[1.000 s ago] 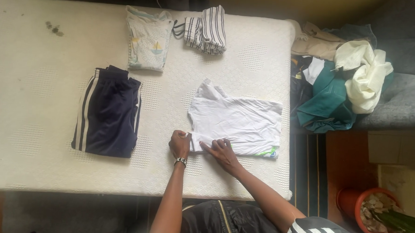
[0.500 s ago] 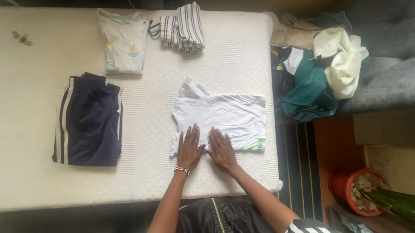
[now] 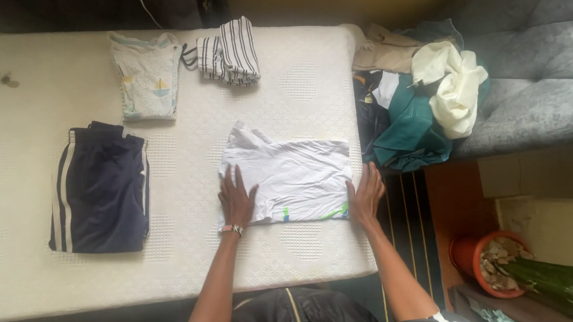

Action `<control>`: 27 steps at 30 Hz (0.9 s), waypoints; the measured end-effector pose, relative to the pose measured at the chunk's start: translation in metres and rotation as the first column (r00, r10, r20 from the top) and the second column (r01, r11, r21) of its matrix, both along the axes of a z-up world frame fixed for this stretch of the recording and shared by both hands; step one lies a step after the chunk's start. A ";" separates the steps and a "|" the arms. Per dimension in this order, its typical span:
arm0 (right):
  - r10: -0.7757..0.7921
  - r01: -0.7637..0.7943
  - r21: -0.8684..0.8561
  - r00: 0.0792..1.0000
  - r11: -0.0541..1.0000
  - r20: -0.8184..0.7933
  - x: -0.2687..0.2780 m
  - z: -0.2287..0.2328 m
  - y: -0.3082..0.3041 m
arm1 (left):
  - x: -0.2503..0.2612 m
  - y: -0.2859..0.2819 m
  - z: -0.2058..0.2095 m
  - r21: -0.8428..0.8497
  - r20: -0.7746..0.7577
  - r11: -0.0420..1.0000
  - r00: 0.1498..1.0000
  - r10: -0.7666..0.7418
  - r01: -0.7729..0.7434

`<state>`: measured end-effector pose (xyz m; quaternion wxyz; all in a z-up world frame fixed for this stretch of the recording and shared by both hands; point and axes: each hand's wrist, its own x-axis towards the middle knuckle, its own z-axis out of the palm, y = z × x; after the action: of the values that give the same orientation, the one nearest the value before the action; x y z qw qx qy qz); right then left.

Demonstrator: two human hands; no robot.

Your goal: Folding various laundry items on a bed surface.

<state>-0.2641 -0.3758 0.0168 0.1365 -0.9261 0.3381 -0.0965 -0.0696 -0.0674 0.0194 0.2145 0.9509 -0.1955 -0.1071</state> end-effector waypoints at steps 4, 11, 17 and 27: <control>0.044 -0.042 0.067 0.999 0.997 -0.031 0.062 0.001 -0.044 | 0.079 -0.028 -0.014 -0.084 -0.105 0.935 0.936 0.337 -0.346; 0.010 0.061 0.336 0.979 0.940 -0.205 0.127 0.006 -0.085 | 0.159 -0.062 -0.029 0.029 -0.295 0.966 0.921 0.255 -0.258; 0.057 0.003 0.652 0.996 0.758 -0.070 0.132 0.008 -0.093 | 0.178 -0.058 -0.040 -0.201 -0.512 0.933 0.844 0.159 -0.298; -0.124 0.023 0.901 0.992 0.433 0.034 0.135 0.012 -0.077 | 0.185 -0.053 0.004 -0.202 -0.608 0.979 0.782 -0.139 0.016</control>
<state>-0.1286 -0.4531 0.0291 0.6186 -0.6910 0.3709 0.0480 0.1159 -0.1205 0.0238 0.3499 0.8300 -0.1626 -0.4028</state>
